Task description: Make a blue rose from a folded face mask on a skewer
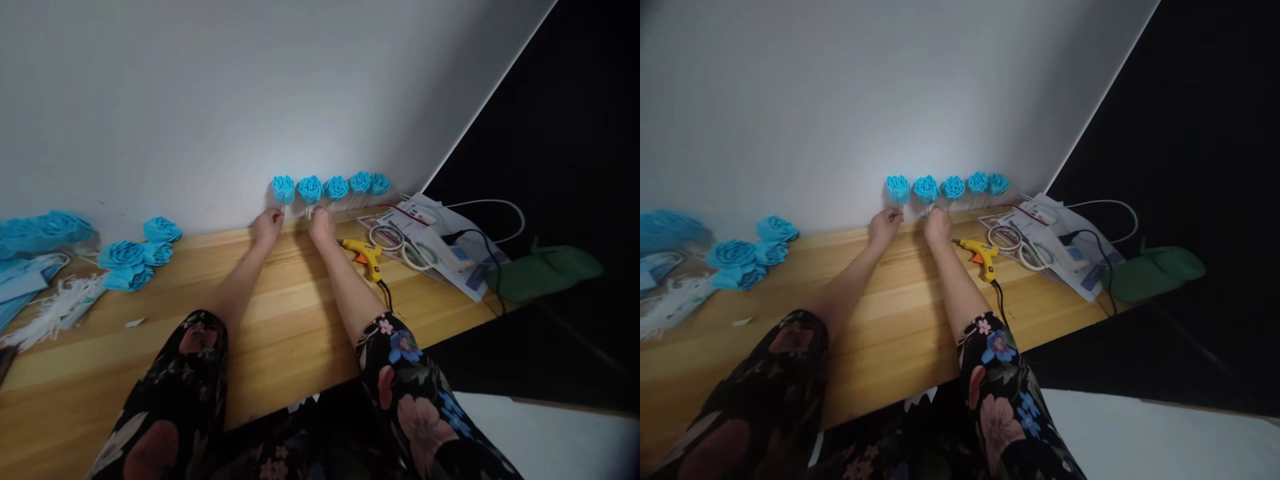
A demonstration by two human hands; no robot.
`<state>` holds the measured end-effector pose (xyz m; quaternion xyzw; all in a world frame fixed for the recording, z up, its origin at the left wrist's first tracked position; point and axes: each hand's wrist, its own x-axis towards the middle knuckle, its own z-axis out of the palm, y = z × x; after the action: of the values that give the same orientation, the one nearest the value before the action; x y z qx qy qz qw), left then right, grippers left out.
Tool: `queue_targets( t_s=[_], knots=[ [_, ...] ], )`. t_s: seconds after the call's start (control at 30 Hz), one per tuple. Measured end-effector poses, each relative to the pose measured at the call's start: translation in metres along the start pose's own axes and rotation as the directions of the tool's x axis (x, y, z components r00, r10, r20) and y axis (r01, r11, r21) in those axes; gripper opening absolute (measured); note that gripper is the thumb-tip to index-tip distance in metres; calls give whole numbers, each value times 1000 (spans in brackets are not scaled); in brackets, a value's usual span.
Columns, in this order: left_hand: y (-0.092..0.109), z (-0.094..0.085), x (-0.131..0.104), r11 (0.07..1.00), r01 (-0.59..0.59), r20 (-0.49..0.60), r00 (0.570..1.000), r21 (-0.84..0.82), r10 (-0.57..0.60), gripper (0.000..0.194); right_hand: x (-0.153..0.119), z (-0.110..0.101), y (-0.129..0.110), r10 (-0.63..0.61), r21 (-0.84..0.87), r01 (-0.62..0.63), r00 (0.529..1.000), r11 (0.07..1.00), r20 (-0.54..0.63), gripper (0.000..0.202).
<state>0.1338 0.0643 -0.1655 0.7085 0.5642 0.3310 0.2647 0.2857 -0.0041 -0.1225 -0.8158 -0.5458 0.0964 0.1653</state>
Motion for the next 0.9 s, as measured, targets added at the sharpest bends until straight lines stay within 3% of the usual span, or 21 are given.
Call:
queue_targets(
  t_s=[0.3, 0.9],
  knots=[
    [-18, 14, 11, 994, 2, -53, 999, -111, -8, 26, 16, 21, -3, 76, 9, -76, 997, 997, -27, 46],
    [-17, 16, 11, 993, 22, -39, 999, -120, -27, 25, 27, 19, -6, 80, -38, -83, 994, 996, -77, 46]
  ],
)
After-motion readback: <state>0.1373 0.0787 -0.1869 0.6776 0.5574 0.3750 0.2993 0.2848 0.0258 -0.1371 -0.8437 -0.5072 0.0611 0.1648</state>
